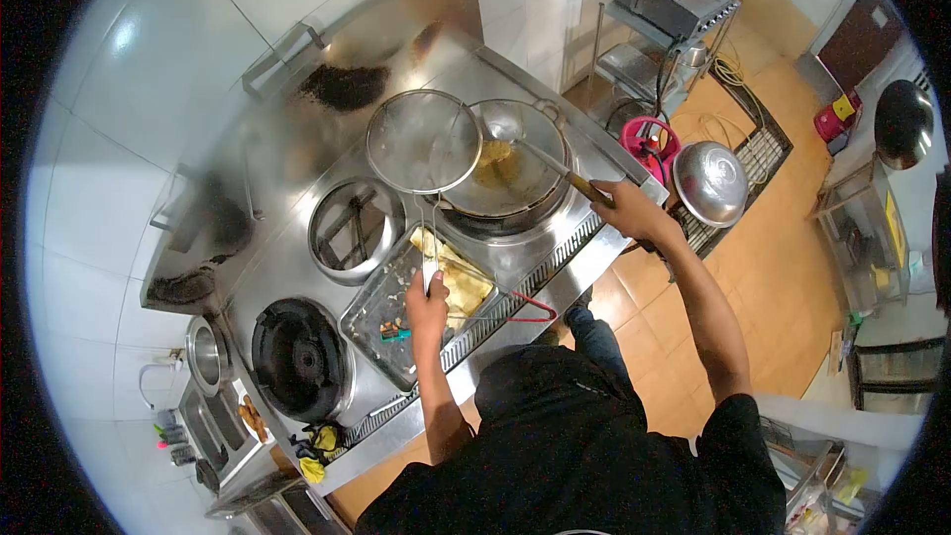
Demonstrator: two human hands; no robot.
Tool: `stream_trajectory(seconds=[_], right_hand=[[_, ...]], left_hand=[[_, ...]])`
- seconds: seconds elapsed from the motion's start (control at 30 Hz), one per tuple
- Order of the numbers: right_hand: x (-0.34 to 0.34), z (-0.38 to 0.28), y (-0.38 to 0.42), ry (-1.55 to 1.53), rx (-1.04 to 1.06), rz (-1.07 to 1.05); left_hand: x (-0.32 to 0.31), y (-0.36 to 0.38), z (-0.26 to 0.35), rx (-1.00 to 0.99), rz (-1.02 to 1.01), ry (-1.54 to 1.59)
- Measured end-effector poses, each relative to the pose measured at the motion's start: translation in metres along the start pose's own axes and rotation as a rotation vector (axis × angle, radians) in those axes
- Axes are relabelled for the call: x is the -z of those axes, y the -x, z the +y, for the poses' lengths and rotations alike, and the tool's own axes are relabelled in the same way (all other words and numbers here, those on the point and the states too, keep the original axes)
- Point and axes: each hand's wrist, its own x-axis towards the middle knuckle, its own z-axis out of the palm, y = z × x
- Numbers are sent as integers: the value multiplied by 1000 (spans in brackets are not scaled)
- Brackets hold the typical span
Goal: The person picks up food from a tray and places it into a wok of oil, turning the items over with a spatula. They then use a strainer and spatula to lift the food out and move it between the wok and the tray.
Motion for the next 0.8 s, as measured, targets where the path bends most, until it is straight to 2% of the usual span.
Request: stream_trajectory(seconds=[0.03,0.1,0.17,0.2,0.37,0.4,0.5,0.53,0.6,0.8], right_hand=[[-2,2,7,-120,-86,17],[-6,9,15,-184,-29,60],[-7,22,15,-207,3,147],[-3,26,11,-159,-59,130],[31,56,-7,22,14,76],[37,62,-12,66,52,84],[58,74,-26,174,110,52],[64,76,-31,249,121,31],[72,83,-44,382,182,10],[93,103,-77,496,270,23]], left_hand=[[0,-1,-2,10,8,-1],[-2,-2,-5,-84,38,-42],[-6,3,0,-34,56,-17],[-6,4,1,-40,56,-21],[-24,4,12,56,138,-67],[-32,3,12,8,171,-102],[-51,0,16,25,206,-84],[-57,-1,17,-19,219,-205],[-68,-5,14,3,234,-195],[-93,-2,21,-75,279,-321]])
